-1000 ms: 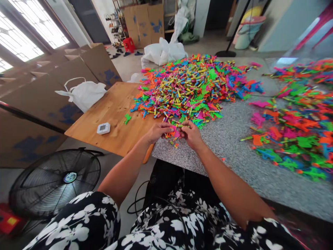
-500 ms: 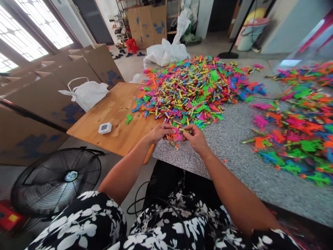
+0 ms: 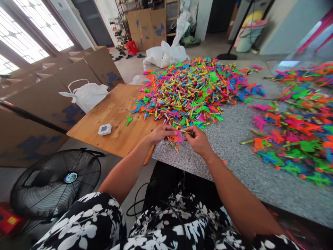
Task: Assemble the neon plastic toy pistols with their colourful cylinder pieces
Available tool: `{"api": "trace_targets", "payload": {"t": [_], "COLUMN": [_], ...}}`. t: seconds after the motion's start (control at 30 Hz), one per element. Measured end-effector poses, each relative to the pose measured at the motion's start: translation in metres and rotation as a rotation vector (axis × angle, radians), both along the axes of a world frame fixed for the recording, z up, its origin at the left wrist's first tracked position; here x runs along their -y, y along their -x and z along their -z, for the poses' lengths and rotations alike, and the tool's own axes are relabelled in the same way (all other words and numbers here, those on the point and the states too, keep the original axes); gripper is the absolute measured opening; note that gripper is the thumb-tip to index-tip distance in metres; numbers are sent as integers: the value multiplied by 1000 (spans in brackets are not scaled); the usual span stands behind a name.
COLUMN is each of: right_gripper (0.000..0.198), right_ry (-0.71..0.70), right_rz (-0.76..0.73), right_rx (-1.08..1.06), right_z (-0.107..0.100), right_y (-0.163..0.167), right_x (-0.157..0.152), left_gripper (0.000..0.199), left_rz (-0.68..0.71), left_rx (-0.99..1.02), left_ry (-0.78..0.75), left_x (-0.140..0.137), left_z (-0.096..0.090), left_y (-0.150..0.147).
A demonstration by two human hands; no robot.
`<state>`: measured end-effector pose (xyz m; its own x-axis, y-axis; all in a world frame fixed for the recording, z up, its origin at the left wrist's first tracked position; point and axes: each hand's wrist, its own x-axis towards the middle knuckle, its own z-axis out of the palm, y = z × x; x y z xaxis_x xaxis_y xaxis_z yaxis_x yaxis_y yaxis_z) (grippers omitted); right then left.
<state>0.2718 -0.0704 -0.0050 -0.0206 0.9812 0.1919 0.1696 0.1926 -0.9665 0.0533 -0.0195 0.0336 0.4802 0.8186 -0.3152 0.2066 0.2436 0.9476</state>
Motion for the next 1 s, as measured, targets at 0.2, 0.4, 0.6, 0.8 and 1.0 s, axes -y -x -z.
{"api": "trace_targets", "payload": {"t": [0.2, 0.4, 0.6, 0.8, 1.0], "right_gripper": [21, 18, 16, 16, 22], "right_ry": [37, 51, -31, 115, 195], "right_rz": [-15, -29, -33, -227, -223], "right_rx": [-46, -37, 174, 30, -20], "right_z": [-7, -9, -9, -14, 0], "right_y": [-5, -5, -11, -23, -34], "right_x": [0, 3, 7, 10, 25], "left_gripper": [42, 40, 37, 36, 34], "left_rz": [42, 61, 32, 41, 120], "left_rx": [-10, -19, 15, 33, -72], "left_ry": [-51, -50, 4, 80, 57], "left_x": [-4, -1, 0, 1, 6], "left_z": [-3, 0, 5, 7, 11], "left_y": [-1, -5, -6, -9, -23]}}
